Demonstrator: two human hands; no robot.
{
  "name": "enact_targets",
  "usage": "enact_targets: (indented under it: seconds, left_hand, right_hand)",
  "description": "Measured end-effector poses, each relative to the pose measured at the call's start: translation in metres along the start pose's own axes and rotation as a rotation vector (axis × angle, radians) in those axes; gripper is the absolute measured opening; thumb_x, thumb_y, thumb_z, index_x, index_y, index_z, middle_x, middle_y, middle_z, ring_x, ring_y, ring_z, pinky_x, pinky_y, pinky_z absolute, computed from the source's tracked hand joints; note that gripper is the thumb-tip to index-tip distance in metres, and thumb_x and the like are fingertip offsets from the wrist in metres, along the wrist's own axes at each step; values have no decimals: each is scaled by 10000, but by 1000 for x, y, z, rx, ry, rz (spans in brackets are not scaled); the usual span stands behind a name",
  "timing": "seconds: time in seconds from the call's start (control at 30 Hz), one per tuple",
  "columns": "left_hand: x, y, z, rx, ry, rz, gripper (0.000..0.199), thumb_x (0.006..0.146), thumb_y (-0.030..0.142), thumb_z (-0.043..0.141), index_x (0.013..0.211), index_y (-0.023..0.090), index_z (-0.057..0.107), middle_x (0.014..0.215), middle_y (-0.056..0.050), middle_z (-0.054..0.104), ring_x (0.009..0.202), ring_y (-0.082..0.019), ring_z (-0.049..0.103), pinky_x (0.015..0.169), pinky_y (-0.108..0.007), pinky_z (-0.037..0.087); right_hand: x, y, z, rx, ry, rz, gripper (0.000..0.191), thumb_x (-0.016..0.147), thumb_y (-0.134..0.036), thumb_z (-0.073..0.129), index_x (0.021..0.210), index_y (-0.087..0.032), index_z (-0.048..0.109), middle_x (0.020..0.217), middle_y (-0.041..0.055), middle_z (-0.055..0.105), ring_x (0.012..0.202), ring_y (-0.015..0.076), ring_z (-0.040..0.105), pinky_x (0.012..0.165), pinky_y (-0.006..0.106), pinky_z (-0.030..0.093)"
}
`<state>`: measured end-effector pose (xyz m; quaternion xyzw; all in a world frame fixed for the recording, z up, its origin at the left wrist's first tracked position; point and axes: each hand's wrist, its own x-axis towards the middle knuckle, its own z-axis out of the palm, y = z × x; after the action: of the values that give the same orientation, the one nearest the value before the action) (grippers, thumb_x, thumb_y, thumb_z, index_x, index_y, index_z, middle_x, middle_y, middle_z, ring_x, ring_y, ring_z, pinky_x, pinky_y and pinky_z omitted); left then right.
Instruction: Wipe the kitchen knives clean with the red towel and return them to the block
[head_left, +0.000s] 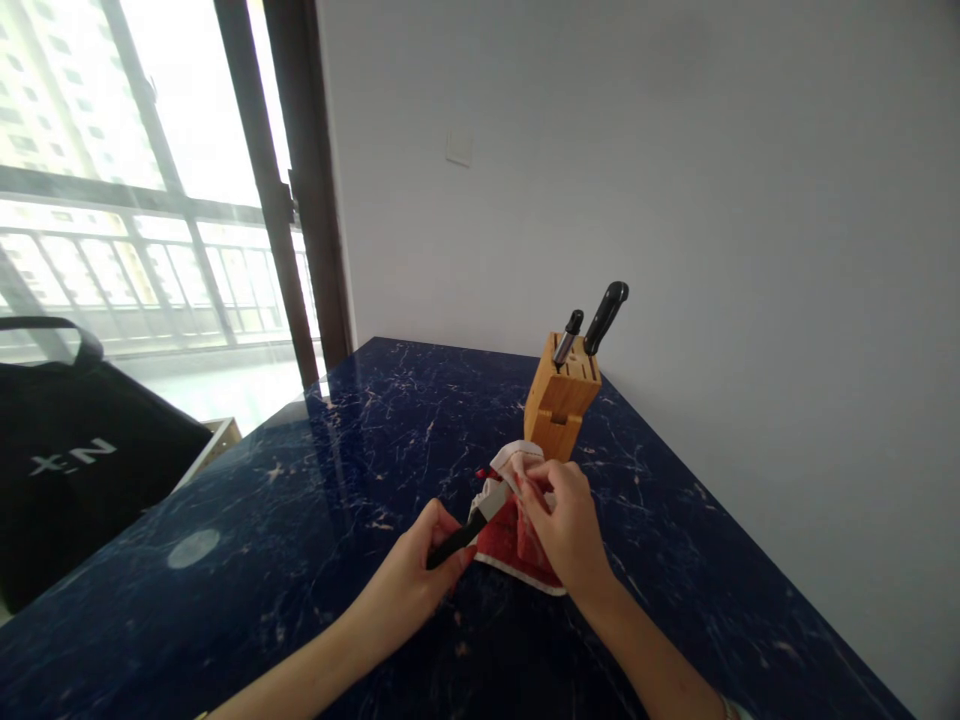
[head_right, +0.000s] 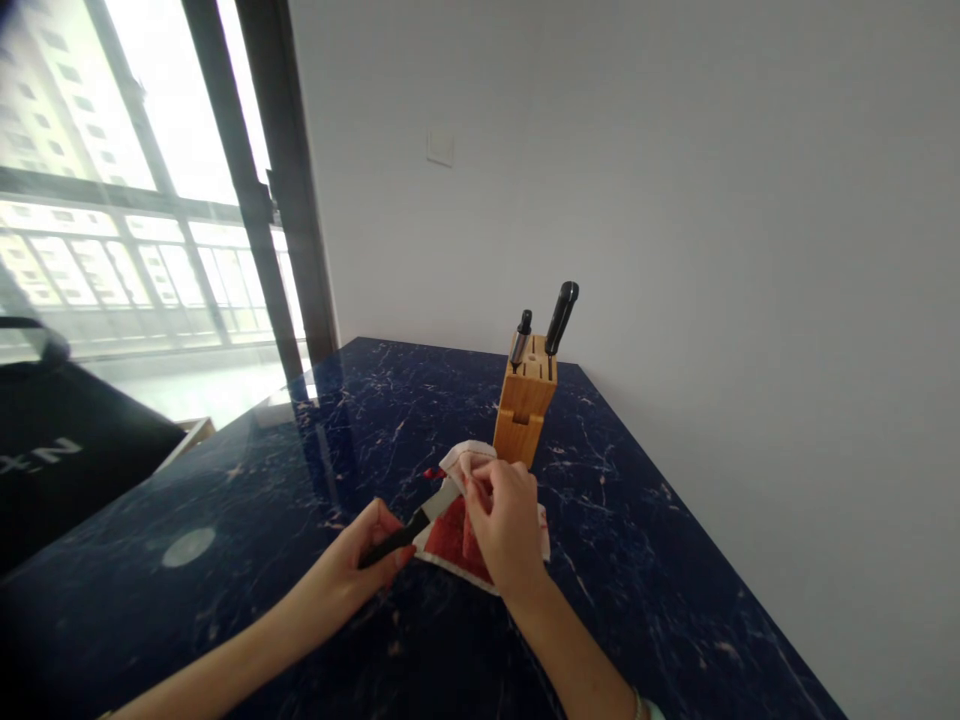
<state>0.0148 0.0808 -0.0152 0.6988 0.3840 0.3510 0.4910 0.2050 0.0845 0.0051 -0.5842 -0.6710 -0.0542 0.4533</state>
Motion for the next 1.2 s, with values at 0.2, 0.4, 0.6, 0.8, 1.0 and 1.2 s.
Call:
enact_targets:
  seconds: [0.2, 0.4, 0.6, 0.8, 1.0, 1.2]
  left_hand:
    - [0, 1, -1, 42, 27, 9, 160, 799, 335, 493, 768, 195, 421, 599, 57, 444, 552, -103, 419, 507, -208, 317]
    - [1, 0, 2, -35, -56, -33, 182, 806, 352, 483, 787, 195, 393, 603, 58, 452, 539, -98, 433, 504, -206, 334]
    - [3, -1, 0, -28, 23, -15, 194, 806, 361, 487, 787, 193, 392, 608, 54, 461, 560, -105, 438, 513, -213, 336]
    - [1, -1, 2, -71, 28, 24, 173, 806, 337, 494, 775, 192, 405, 629, 49, 471, 572, -104, 446, 529, -216, 347]
    - [4, -4, 4, -119, 6, 28, 149, 795, 291, 511, 819, 199, 396, 793, 9, 552, 692, -132, 515, 583, -230, 393]
    - [6, -1, -5, -35, 53, 18, 183, 789, 332, 521, 769, 197, 397, 640, 50, 478, 575, -106, 467, 535, -219, 367]
  right_hand:
    - [0, -4, 0, -40, 9, -43, 52, 776, -224, 517, 733, -200, 534, 717, 23, 574, 703, 179, 476, 678, 324, 345]
    - [14, 29, -14, 120, 178, 191, 130, 798, -313, 502, 771, -189, 531, 709, 16, 569, 676, 168, 510, 647, 303, 375]
    - [4, 3, -11, 29, 134, 46, 80, 770, -267, 537, 732, -197, 546, 717, 13, 569, 699, 171, 495, 699, 329, 339]
    - [-12, -28, 4, 78, -72, -61, 59, 750, -160, 549, 725, -212, 536, 748, -2, 603, 721, 164, 499, 708, 322, 328]
    - [-15, -31, 4, 96, -160, -66, 73, 759, -161, 545, 721, -223, 557, 757, -12, 621, 719, 158, 507, 712, 324, 322]
    - [-14, -33, 3, 129, -173, -28, 75, 736, -150, 567, 708, -219, 558, 740, -16, 611, 729, 157, 503, 719, 318, 326]
